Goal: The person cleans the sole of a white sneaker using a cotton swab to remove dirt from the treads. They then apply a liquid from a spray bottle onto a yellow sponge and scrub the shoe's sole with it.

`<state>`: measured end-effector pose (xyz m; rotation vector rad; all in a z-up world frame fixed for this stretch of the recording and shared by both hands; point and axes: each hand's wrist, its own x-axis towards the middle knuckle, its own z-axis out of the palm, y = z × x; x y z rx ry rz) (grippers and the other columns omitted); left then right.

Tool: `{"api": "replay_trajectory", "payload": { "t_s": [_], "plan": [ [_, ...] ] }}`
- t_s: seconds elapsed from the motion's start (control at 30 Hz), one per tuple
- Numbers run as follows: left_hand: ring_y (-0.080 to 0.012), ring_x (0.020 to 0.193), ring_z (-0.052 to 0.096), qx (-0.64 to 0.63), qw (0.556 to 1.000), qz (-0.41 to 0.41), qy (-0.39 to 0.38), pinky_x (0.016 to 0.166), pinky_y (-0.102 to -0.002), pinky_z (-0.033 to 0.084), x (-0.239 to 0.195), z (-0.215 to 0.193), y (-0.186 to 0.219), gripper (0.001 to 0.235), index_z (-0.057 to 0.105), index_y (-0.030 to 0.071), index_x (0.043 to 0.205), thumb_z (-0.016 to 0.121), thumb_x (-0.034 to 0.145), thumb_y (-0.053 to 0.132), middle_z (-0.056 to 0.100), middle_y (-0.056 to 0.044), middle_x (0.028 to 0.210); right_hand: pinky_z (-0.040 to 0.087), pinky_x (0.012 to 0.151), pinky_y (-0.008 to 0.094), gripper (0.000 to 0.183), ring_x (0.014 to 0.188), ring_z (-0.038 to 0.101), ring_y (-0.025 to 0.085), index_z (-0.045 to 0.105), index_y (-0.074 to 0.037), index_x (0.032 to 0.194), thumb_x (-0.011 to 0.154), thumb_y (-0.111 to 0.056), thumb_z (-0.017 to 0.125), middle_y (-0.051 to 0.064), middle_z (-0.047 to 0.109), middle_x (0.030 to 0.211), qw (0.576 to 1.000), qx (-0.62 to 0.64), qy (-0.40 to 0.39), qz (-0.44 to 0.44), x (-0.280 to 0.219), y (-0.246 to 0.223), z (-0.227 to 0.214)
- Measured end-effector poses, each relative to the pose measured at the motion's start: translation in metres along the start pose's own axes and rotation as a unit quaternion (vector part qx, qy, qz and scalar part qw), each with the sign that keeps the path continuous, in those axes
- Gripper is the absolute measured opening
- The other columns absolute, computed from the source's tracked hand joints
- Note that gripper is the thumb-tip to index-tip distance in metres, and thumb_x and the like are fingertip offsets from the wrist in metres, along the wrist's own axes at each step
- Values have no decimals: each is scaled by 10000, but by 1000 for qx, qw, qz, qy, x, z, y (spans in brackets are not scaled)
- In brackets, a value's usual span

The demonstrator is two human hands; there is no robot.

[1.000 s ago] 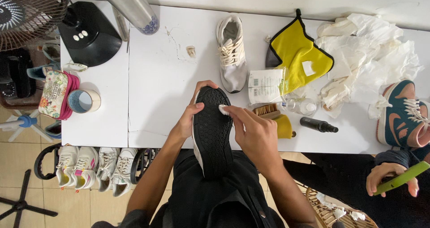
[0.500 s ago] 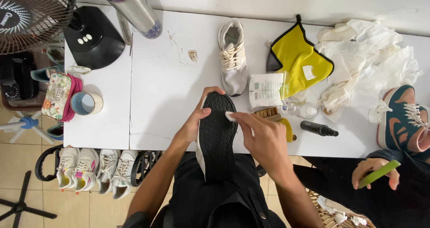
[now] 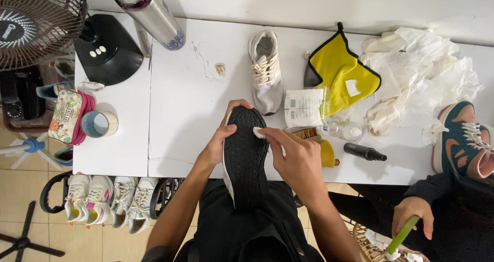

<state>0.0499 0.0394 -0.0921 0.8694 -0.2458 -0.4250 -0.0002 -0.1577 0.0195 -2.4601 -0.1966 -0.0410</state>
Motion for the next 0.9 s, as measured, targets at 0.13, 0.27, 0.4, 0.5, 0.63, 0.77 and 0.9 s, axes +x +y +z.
{"api": "replay_trajectory", "payload": {
  "t_s": [0.13, 0.27, 0.4, 0.5, 0.63, 0.77, 0.9],
  "plan": [
    [-180, 1098, 681, 3, 1000, -6, -5, 950, -335, 555, -1, 5, 1, 620, 477, 59, 1496, 576, 1014, 435, 676, -146, 1206, 467, 385, 286, 193, 392, 637, 206, 857, -169, 1145, 1090, -125, 678, 48, 823, 785, 1000, 15, -7, 8, -2, -1, -3],
    [-168, 1097, 690, -17, 1000, 1, -2, 954, -325, 550, 3, 5, -2, 614, 481, 60, 1494, 589, 1028, 446, 687, -138, 1206, 465, 398, 278, 190, 395, 621, 188, 849, -192, 1149, 1097, -136, 676, 28, 811, 792, 1000, -12, 4, 5, -3, 3, 0],
    [-188, 1102, 686, 30, 999, -23, -5, 965, -341, 549, -2, 7, 1, 650, 478, 56, 1498, 575, 993, 454, 680, -141, 1202, 494, 416, 312, 200, 428, 663, 238, 853, -206, 1153, 1095, -142, 672, 26, 819, 804, 1000, -4, -9, 12, -12, 5, 0],
    [-185, 1102, 685, 25, 999, -20, -5, 972, -341, 549, -1, 15, 3, 627, 488, 60, 1488, 575, 1009, 456, 687, -143, 1204, 484, 422, 316, 195, 439, 680, 246, 856, -194, 1153, 1097, -134, 679, 29, 836, 818, 1000, 6, -16, 5, -4, 0, -13],
    [-176, 1110, 677, 12, 1000, -10, -5, 965, -334, 541, -1, 5, -1, 630, 486, 64, 1491, 584, 1010, 459, 680, -141, 1211, 490, 428, 306, 186, 421, 652, 215, 849, -208, 1149, 1090, -143, 685, 13, 821, 808, 1000, -18, -9, 6, -5, 1, -4],
    [-163, 1098, 674, 10, 1000, -2, 3, 959, -326, 548, -3, -8, -5, 635, 497, 67, 1494, 604, 1010, 463, 673, -131, 1223, 479, 428, 282, 198, 407, 631, 197, 856, -178, 1157, 1098, -127, 674, 30, 816, 788, 1000, 6, -4, 4, -7, -3, -2],
    [-176, 1084, 669, 1, 1000, -5, 0, 944, -326, 545, -8, -4, -6, 658, 478, 54, 1492, 598, 1001, 475, 655, -135, 1208, 473, 425, 299, 188, 404, 638, 211, 867, -207, 1127, 1085, -147, 693, 4, 824, 785, 1000, 10, -9, 9, -7, -1, -4]
  ]
}}
